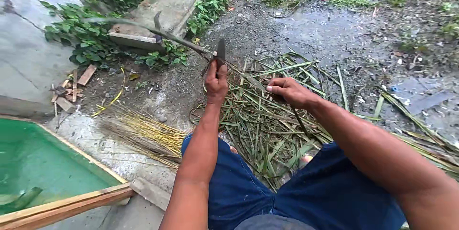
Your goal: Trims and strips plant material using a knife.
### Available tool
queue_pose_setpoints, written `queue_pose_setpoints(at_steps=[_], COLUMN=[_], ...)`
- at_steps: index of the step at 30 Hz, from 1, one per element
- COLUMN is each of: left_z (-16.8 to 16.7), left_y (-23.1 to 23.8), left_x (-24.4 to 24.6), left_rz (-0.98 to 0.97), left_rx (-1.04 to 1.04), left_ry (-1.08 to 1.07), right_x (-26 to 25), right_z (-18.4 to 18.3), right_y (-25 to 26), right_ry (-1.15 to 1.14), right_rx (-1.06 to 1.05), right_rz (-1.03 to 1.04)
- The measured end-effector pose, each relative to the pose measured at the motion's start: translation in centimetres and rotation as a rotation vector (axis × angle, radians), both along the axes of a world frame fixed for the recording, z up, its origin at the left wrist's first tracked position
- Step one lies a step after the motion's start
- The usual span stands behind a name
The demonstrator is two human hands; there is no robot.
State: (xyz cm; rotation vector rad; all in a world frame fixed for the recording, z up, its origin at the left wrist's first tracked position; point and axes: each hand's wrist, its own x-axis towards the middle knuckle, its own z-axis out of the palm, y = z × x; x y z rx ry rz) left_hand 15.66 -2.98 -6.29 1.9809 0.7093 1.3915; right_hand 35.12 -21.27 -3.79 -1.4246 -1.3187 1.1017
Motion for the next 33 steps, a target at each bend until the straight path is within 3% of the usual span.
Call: queue_pose_setpoints(at_steps=[6, 14, 18, 26, 33], left_z=[1.1, 1.9, 1.6, 2.7, 2.0], left_y=[2.1, 4.9, 5.1, 6.8, 7.8], left_x=[-1.0, -3.8, -4.4, -8.2, -11.0], left_rz=[0.068, 0.115, 0.116, 0.19, 0.243], left_rx=[-0.213, -0.276, -0.246, -0.339, -0.317], left_ry=[-0.121, -0.327, -0.288, -0.489, -0.499], right_x=[1.9, 6.6, 7.9, 11.1, 15.2], right_z=[-0.1, 0.5, 1.1, 2.1, -0.5], right_y=[-1.2, -3.1, -4.4, -7.0, -8.7], right_ry=[-0.174, -0.51, -0.574, -0.647, -0.648], right_rx=[0.02, 0.053, 0.097, 0.075, -0.01], right_rz=[0.026, -0.015, -0.057, -0.14, -0.167])
